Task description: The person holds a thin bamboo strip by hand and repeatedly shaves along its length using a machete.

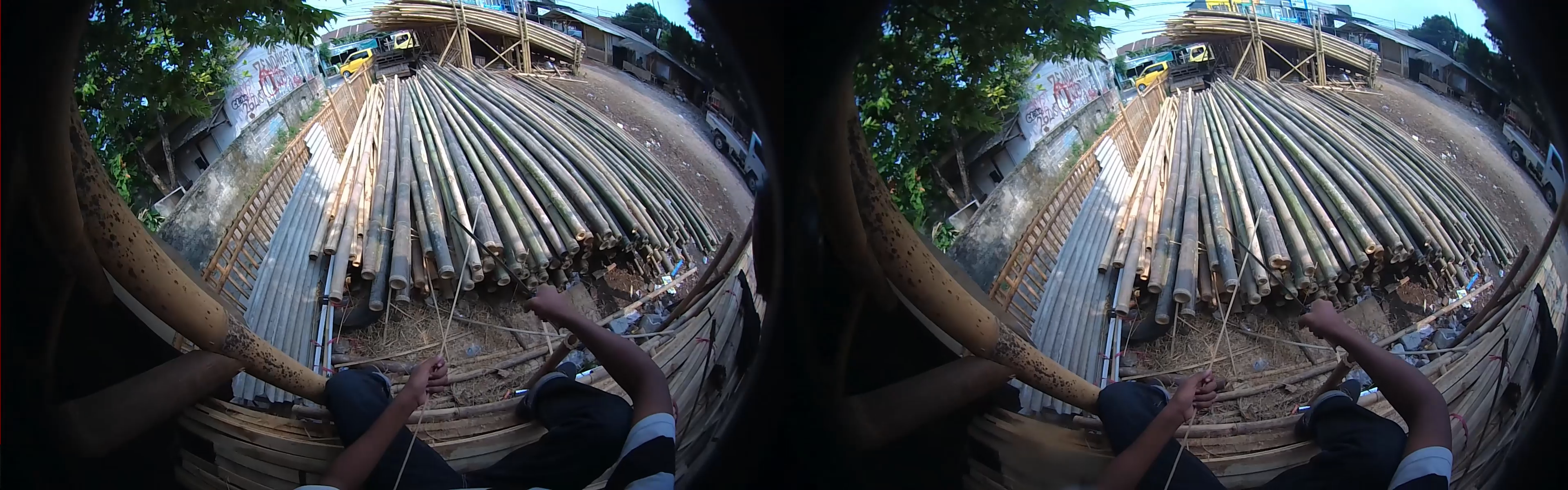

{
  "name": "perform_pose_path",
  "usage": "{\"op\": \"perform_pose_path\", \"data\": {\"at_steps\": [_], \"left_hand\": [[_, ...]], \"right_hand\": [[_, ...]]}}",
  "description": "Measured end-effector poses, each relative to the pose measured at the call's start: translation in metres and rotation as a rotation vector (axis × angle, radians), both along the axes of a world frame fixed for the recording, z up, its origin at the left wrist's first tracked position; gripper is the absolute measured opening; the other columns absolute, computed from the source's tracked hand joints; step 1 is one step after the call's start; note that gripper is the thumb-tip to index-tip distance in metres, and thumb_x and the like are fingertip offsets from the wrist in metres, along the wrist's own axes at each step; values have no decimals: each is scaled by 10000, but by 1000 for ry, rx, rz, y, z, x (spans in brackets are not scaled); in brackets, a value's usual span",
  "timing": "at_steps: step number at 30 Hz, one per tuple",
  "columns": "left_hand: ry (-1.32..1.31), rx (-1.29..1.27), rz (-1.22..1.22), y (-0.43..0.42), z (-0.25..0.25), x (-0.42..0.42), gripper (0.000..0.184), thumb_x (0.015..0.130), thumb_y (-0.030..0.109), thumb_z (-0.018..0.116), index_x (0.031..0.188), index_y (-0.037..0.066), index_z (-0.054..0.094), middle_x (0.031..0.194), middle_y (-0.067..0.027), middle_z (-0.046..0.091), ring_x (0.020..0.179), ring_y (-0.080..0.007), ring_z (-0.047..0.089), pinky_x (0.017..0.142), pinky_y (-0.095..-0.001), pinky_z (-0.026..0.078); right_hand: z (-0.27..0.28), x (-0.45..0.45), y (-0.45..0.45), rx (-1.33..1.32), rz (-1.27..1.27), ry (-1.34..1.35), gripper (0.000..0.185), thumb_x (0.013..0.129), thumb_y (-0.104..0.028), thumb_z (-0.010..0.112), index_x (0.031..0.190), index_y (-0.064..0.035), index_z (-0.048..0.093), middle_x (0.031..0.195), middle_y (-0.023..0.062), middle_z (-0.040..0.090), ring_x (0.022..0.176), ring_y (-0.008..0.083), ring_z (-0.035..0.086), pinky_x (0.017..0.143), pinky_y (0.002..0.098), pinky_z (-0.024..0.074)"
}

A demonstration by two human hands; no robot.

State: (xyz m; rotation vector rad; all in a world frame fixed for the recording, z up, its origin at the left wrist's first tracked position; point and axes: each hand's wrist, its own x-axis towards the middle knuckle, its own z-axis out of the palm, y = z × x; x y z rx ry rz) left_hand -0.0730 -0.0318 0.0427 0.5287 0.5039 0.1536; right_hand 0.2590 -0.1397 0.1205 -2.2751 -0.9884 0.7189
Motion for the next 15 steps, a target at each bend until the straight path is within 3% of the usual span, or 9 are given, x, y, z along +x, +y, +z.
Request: {"op": "perform_pose_path", "data": {"at_steps": [1, 3, 8, 11, 15], "left_hand": [[50, 8, 3, 4, -11, 4, 297, 989, 332, 361, 765, 138, 387, 502, 56, 253, 355, -46, 193, 315, -204, 161], [36, -6, -4, 2, -28, 5, 295, 988, 333, 363, 768, 138, 389, 504, 56, 255, 356, -46, 191, 313, -206, 158], [55, 10, 18, -14, -36, -1, 281, 986, 320, 350, 775, 140, 398, 514, 54, 264, 363, -49, 189, 316, -214, 143], [101, 18, 37, -15, -30, -5, 275, 985, 307, 341, 773, 139, 396, 521, 51, 263, 375, -49, 196, 325, -214, 142], [85, 58, 69, -20, -23, -7, 262, 980, 294, 356, 782, 127, 395, 531, 48, 267, 387, -52, 201, 339, -216, 144]], "right_hand": [[-14, -2, 6, -55, 14, -8, 333, 635, -228, 680, 602, 96, 610, 521, 173, 587, 508, 234, 624, 527, 361, 515], [-49, -15, 8, -46, 130, -143, 377, 619, -283, 673, 679, 88, 635, 614, 239, 610, 606, 361, 637, 629, 421, 519], [-75, -66, 3, -168, 338, -156, 382, 649, -298, 627, 721, 77, 620, 651, 258, 601, 661, 406, 620, 652, 452, 502], [-74, -87, 10, -153, 411, -148, 347, 635, -265, 643, 672, 75, 586, 585, 233, 572, 575, 360, 600, 582, 440, 481], [-58, -118, 19, -210, 424, 117, 312, 666, -253, 639, 638, 54, 587, 527, 149, 561, 497, 255, 582, 515, 385, 472]]}}
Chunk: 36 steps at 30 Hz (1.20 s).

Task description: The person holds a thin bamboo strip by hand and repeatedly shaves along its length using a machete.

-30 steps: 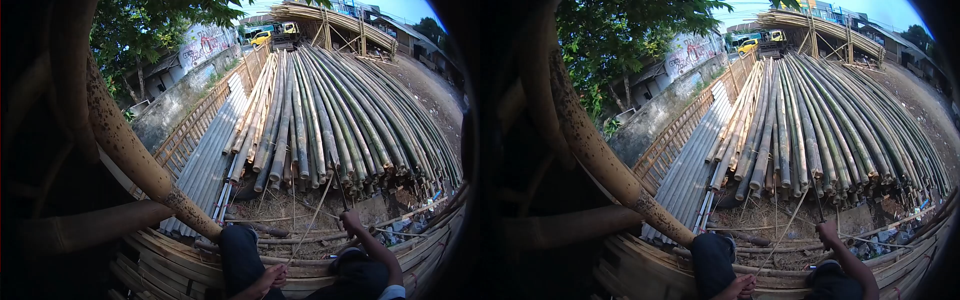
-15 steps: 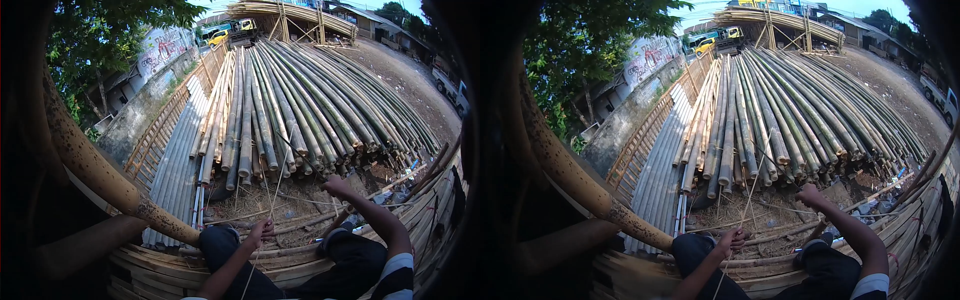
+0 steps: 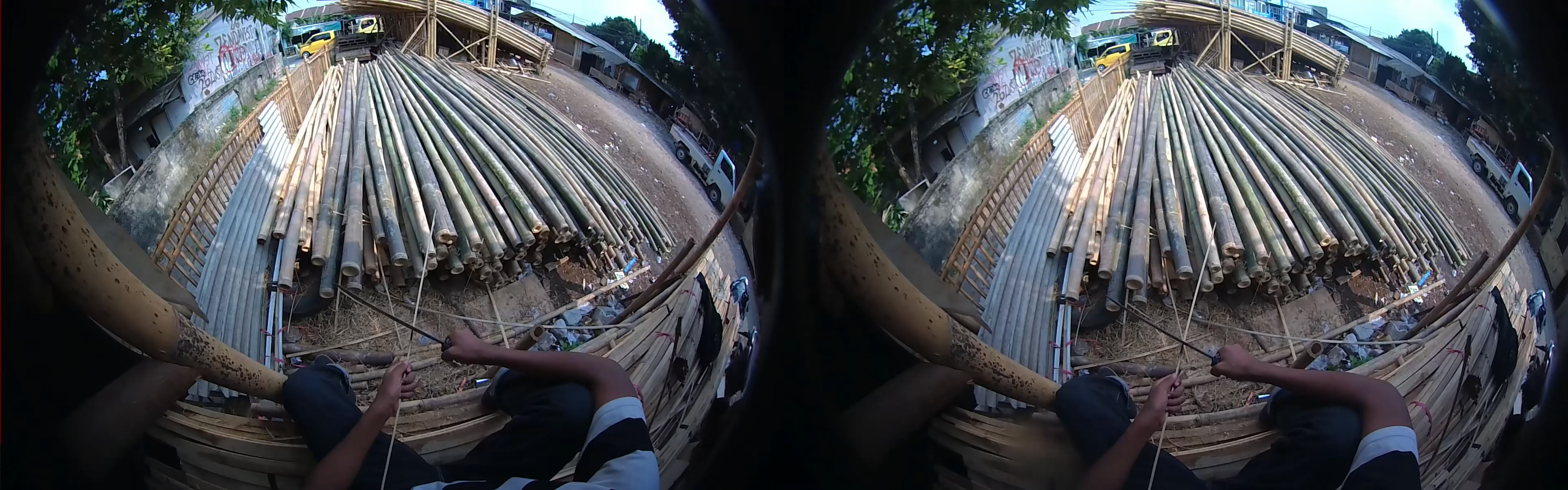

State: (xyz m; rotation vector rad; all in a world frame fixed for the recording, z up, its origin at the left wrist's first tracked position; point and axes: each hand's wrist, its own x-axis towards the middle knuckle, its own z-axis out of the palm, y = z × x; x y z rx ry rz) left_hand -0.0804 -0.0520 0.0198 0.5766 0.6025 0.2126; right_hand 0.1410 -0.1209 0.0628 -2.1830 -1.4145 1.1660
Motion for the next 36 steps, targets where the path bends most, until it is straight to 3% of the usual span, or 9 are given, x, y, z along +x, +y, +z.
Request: {"op": "perform_pose_path", "data": {"at_steps": [3, 11, 14, 17, 19, 21, 27, 31, 36], "left_hand": [[-4, 0, 6, -3, 6, 2, 243, 979, 282, 365, 798, 124, 398, 536, 49, 274, 388, -50, 202, 341, -220, 143], [50, 112, 86, -14, 9, -3, 187, 958, 219, 360, 808, 116, 407, 553, 53, 271, 391, -48, 219, 347, -225, 155], [133, 189, 2, -23, 28, -13, 203, 969, 246, 364, 816, 117, 398, 574, 50, 292, 408, -52, 244, 351, -222, 171], [62, 128, -139, -23, 23, -11, 228, 981, 274, 366, 813, 120, 388, 575, 52, 288, 410, -51, 239, 352, -219, 167], [20, 15, -210, -21, 25, -7, 245, 987, 288, 364, 804, 124, 367, 562, 49, 268, 401, -46, 213, 351, -219, 149], [19, -26, -243, -26, 23, -4, 255, 982, 312, 358, 791, 144, 364, 555, 55, 258, 400, -43, 205, 336, -211, 140], [34, 46, -153, -35, 22, -5, 246, 958, 267, 444, 771, 131, 361, 551, 60, 285, 393, -31, 238, 334, -204, 162], [96, 192, -131, -25, 27, -9, 260, 924, 222, 531, 738, 116, 384, 544, 69, 320, 394, -26, 280, 340, -202, 203], [197, 304, -65, -30, 37, -5, 266, 912, 219, 556, 716, 109, 414, 537, 70, 339, 395, -28, 303, 347, -210, 224]], "right_hand": [[12, -22, 9, 0, 39, 69, 283, 692, -252, 634, 634, 23, 599, 508, 79, 554, 467, 177, 566, 467, 350, 451], [9, -15, 36, 143, 162, -281, 311, 672, -244, 577, 721, 61, 618, 699, 267, 607, 718, 403, 625, 681, 455, 506], [15, 60, 55, 138, -172, -362, 331, 668, -226, 550, 709, 98, 603, 745, 305, 607, 755, 420, 632, 693, 470, 507], [11, 115, 42, 75, -569, -78, 315, 649, -216, 591, 628, 98, 600, 555, 185, 573, 458, 246, 579, 449, 363, 466], [16, 124, 18, 142, -599, -218, 264, 644, -191, 602, 594, 68, 605, 503, 127, 541, 397, 184, 530, 386, 313, 422], [13, 121, -5, 118, -596, -222, 288, 642, -183, 573, 635, 103, 609, 539, 181, 577, 469, 251, 591, 473, 362, 482], [0, 58, -13, 41, -376, 13, 278, 658, -211, 601, 607, 62, 601, 490, 108, 535, 425, 201, 544, 424, 337, 438], [-6, 26, 8, 54, 65, -225, 316, 633, -256, 602, 684, 56, 603, 620, 220, 600, 605, 364, 619, 609, 439, 492], [17, -15, 20, 132, 337, -285, 276, 632, -237, 604, 715, 26, 623, 670, 247, 603, 650, 408, 612, 626, 470, 496]]}}
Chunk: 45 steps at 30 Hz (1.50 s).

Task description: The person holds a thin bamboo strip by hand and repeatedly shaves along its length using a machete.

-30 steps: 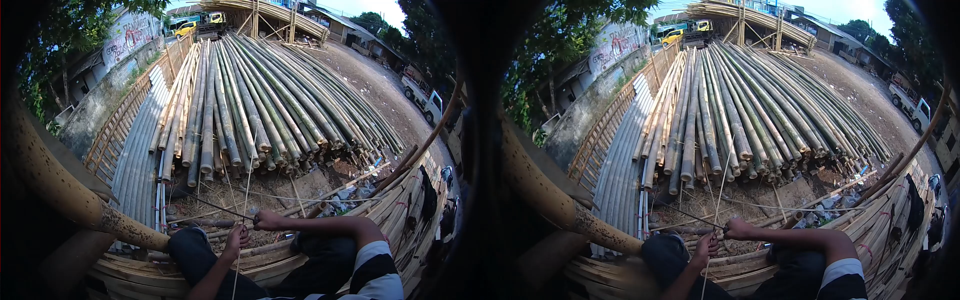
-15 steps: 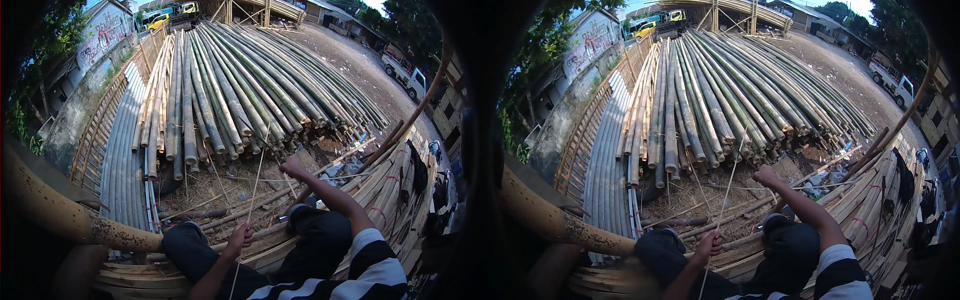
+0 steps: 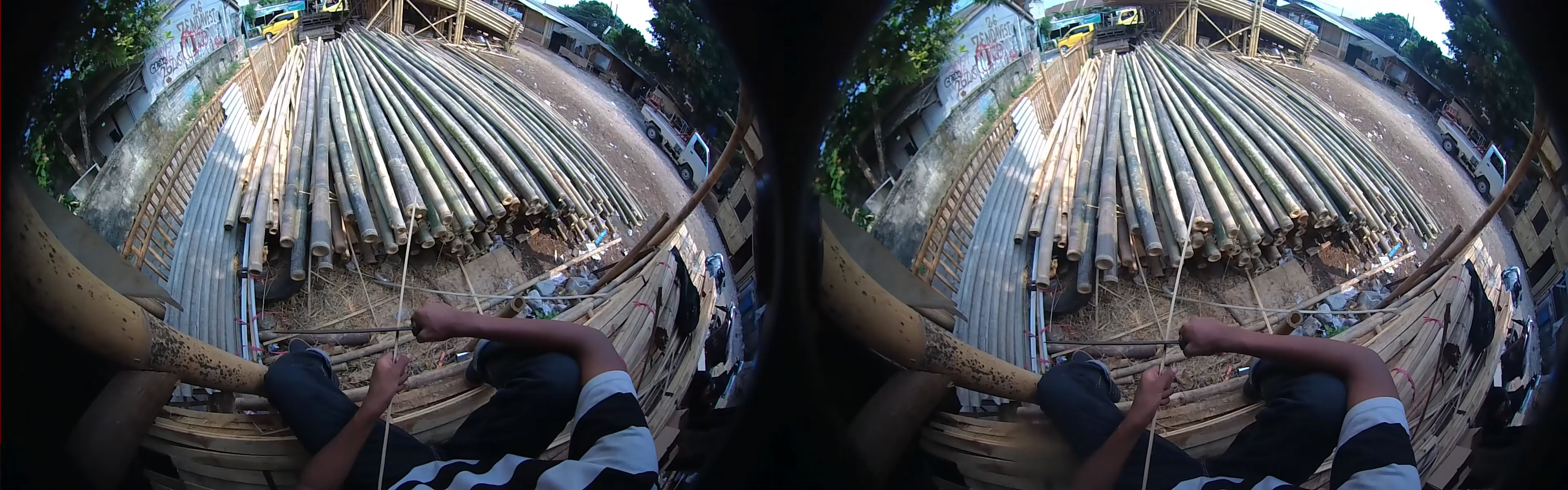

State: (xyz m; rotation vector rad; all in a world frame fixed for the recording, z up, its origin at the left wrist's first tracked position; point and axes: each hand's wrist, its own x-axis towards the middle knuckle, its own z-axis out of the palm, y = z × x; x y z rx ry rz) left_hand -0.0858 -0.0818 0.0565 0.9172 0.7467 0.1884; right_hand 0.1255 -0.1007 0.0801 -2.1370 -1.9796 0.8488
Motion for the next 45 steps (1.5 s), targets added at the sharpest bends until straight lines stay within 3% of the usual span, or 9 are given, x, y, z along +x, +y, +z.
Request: {"op": "perform_pose_path", "data": {"at_steps": [3, 5, 12, 15, 16, 17, 22, 35, 45], "left_hand": [[-6, 56, -2, -4, -16, -3, 279, 885, 226, 600, 712, 79, 438, 534, 34, 396, 415, -52, 371, 371, -242, 282], [135, 575, -13, -6, -19, -2, 295, 856, 229, 639, 730, 44, 447, 540, -7, 435, 453, -87, 426, 421, -273, 349], [66, 642, 30, -5, -24, -5, 259, 850, 189, 633, 761, 64, 424, 584, 24, 446, 486, -57, 407, 430, -249, 317], [37, 520, 34, -3, -16, -4, 270, 874, 230, 609, 762, 56, 435, 555, 8, 418, 456, -82, 395, 425, -252, 330], [-74, 142, 7, 2, -2, -4, 261, 903, 250, 565, 772, 76, 421, 546, 27, 367, 431, -67, 342, 393, -233, 280], [-182, -235, -21, 5, 5, -4, 256, 932, 269, 522, 783, 96, 407, 538, 46, 316, 406, -52, 289, 361, -215, 231], [-313, -427, -4, 13, -8, -5, 259, 981, 309, 417, 807, 119, 389, 541, 60, 248, 389, -24, 203, 321, -183, 160], [-283, -307, 77, 22, -3, -9, 233, 984, 291, 421, 850, 101, 413, 545, 54, 264, 385, -26, 210, 329, -191, 169], [-369, -519, 110, 22, -7, -10, 264, 996, 338, 366, 842, 131, 421, 514, 71, 216, 369, -35, 194, 327, -202, 151]], "right_hand": [[17, -19, 0, -10, 98, -14, 254, 645, -217, 593, 714, 26, 619, 665, 240, 603, 656, 411, 613, 607, 476, 496], [19, -21, 2, -29, 63, -61, 252, 647, -217, 591, 713, 25, 621, 664, 237, 605, 651, 407, 613, 605, 476, 499], [13, 35, 22, 212, -159, -227, 223, 636, -194, 580, 667, 22, 622, 684, 241, 614, 665, 397, 625, 600, 468, 505], [3, 107, 18, 252, -591, -261, 220, 640, -164, 586, 553, 36, 566, 547, 203, 577, 539, 329, 619, 473, 403, 468], [-2, 119, 7, 249, -592, -262, 220, 640, -164, 586, 553, 36, 566, 547, 203, 577, 539, 329, 619, 473, 403, 468], [-5, 127, -2, 168, -776, 13, 199, 646, -150, 583, 564, 31, 575, 567, 185, 590, 526, 287, 618, 469, 387, 469], [-42, 115, -25, 245, -1246, 832, 123, 661, -49, 597, 573, -40, 511, 483, 41, 439, 365, 145, 435, 358, 297, 335], [-22, 34, 1, 21, -353, 263, 245, 643, -208, 626, 626, 32, 584, 523, 118, 557, 480, 201, 559, 481, 342, 438], [5, -24, 10, 83, 29, 286, 275, 641, -217, 664, 708, 33, 571, 595, 190, 564, 545, 329, 554, 573, 420, 447]]}}
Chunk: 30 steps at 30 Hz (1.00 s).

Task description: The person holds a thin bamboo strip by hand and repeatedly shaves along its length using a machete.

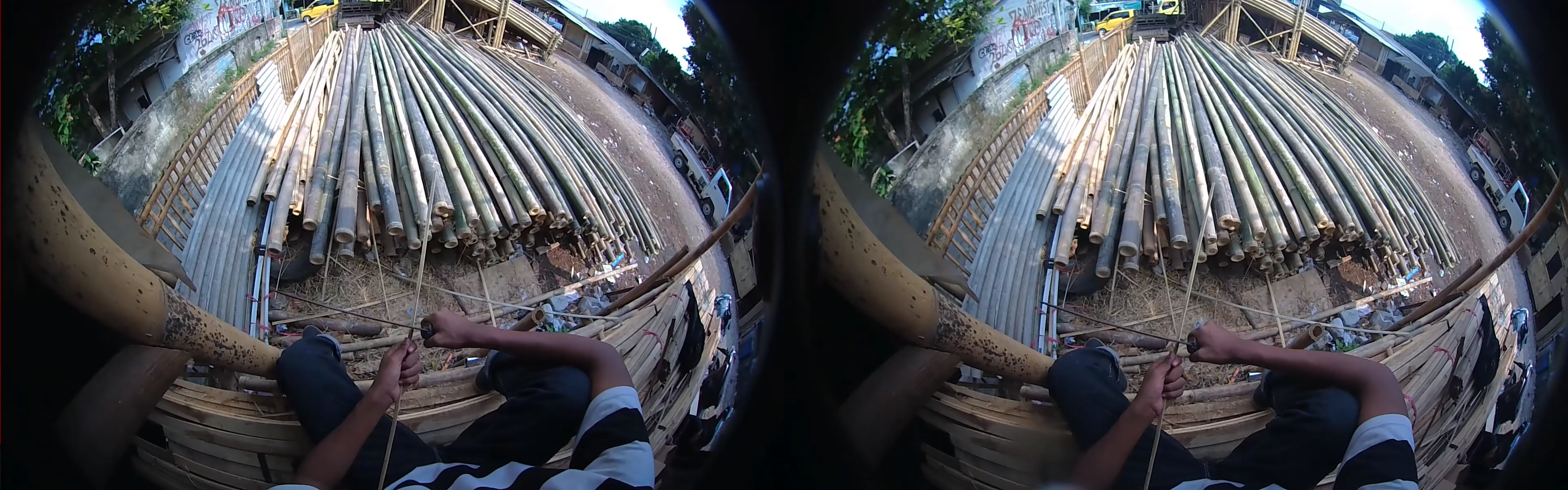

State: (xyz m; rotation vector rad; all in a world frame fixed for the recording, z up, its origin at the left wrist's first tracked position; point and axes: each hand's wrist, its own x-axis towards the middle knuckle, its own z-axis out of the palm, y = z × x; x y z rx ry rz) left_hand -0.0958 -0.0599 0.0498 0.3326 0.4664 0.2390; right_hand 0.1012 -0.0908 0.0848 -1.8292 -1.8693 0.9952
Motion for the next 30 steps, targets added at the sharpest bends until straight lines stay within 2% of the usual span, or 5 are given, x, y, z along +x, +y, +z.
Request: {"op": "perform_pose_path", "data": {"at_steps": [8, 11, 13, 16, 30], "left_hand": [[9, 151, 26, -17, 2, 0, 265, 1002, 304, 354, 815, 121, 391, 534, 55, 245, 378, -38, 195, 324, -199, 159], [-27, 91, -14, -14, 7, 3, 267, 1004, 311, 344, 817, 123, 383, 535, 57, 238, 377, -35, 190, 315, -194, 160], [-85, -8, -62, -11, 8, 6, 268, 1005, 323, 335, 823, 133, 389, 534, 61, 233, 376, -34, 184, 310, -191, 163], [-141, -115, -79, -5, 11, 11, 275, 1004, 324, 336, 814, 136, 399, 524, 61, 229, 368, -36, 184, 303, -186, 168], [-50, -37, 59, 2, 1, -1, 275, 992, 327, 378, 796, 138, 414, 508, 62, 228, 361, -39, 181, 307, -185, 155]], "right_hand": [[-16, 38, 13, 72, -183, -230, 272, 647, -220, 615, 745, 33, 594, 630, 223, 571, 626, 378, 598, 632, 446, 487], [-23, 85, 12, -77, -558, -87, 227, 660, -188, 616, 657, 33, 565, 548, 166, 541, 495, 291, 568, 511, 405, 474], [-45, 99, 6, -79, -980, 574, 204, 681, -156, 609, 582, 4, 533, 500, 85, 506, 416, 188, 514, 402, 336, 417], [-34, 92, -11, -67, -1008, 517, 202, 697, -133, 598, 545, -33, 509, 505, 40, 507, 397, 144, 489, 363, 293, 374], [-11, -1, 5, -4, -38, 31, 262, 634, -215, 663, 696, 22, 569, 578, 182, 565, 549, 334, 567, 569, 412, 451]]}}
